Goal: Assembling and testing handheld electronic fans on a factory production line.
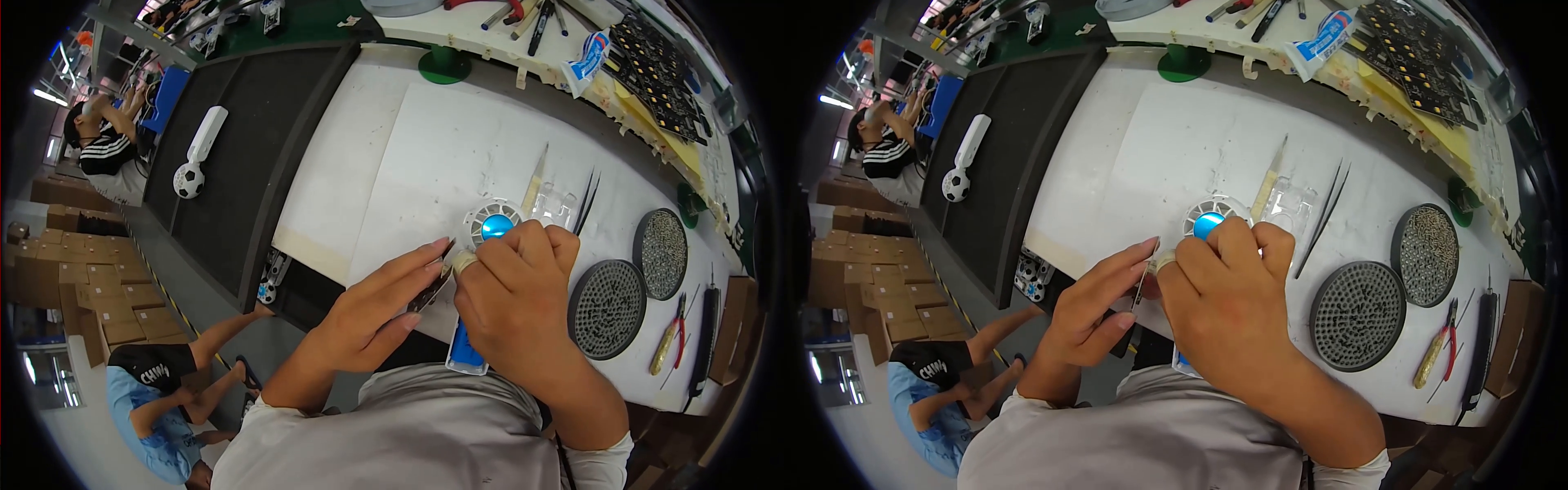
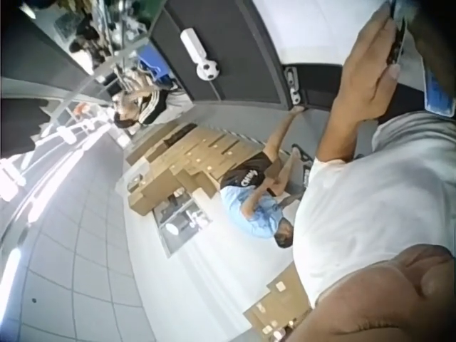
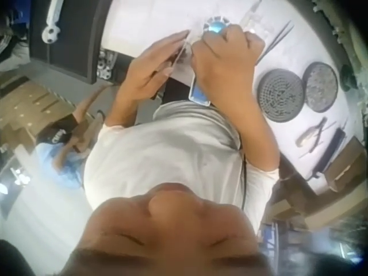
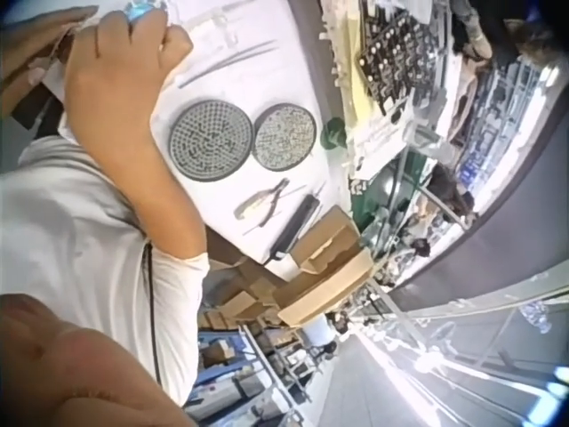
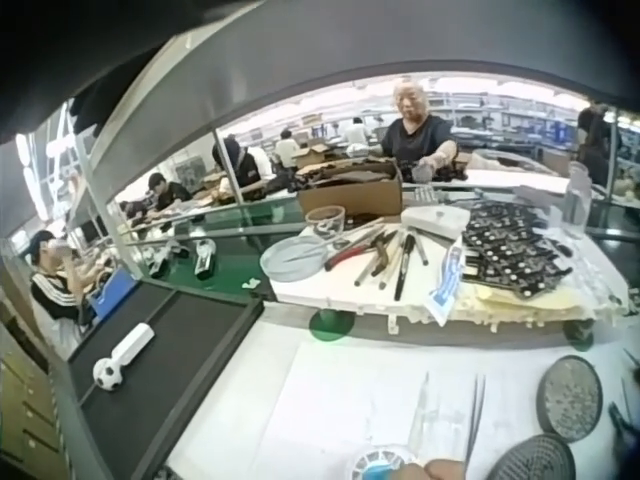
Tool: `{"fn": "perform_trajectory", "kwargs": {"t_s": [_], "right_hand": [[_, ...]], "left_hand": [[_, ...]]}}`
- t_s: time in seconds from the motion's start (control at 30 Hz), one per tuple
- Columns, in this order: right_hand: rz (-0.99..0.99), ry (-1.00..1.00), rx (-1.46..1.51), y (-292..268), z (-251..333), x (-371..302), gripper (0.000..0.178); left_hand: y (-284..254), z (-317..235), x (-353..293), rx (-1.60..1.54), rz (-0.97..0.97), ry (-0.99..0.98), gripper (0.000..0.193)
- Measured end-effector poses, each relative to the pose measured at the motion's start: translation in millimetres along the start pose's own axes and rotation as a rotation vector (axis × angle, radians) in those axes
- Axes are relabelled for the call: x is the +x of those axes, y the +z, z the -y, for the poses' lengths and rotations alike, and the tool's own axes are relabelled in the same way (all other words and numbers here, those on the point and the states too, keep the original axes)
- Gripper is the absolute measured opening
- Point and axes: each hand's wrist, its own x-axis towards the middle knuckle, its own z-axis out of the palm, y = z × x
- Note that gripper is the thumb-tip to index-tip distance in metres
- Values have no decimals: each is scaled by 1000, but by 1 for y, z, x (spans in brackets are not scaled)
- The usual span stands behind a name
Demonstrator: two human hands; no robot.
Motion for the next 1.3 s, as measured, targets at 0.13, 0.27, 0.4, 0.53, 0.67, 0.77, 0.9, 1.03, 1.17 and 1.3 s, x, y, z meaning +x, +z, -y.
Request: {"fn": "perform_trajectory", "kwargs": {"t_s": [0.13, 0.27, 0.4, 0.53, 0.67, 0.77, 0.9, 1.03, 1.17, 1.3], "right_hand": [[-18, 0, 37, 3, 0, 1, 15], [15, 20, 63, 4, -2, 0, 15], [16, 12, 19, 6, 2, 1, 15], [-27, -25, -11, 9, 4, -1, 16], [-21, -29, -18, 11, 6, -1, 17], [12, -10, 18, 9, 4, -2, 17], [11, -6, 49, 11, -1, -1, 16], [22, -1, 56, 10, -1, 2, 16], [38, -41, 65, 10, 3, 5, 16], [22, -44, 5, 0, 6, 3, 25]], "left_hand": [[1, 1, -2, 71, 1, 48, 50], [5, 0, -4, 132, -24, 48, 52], [7, 0, -6, 172, -48, 53, 52], [8, 1, -13, -36, -45, -69, 48], [13, 2, -17, -212, -116, -111, 49], [13, -3, -14, -102, -109, -111, 52], [13, -1, -11, -90, -92, -120, 52], [10, -1, -7, 18, -60, -49, 51], [1, -5, -13, 97, -78, -50, 52], [16, 7, -14, -8, -161, -28, 45]]}}
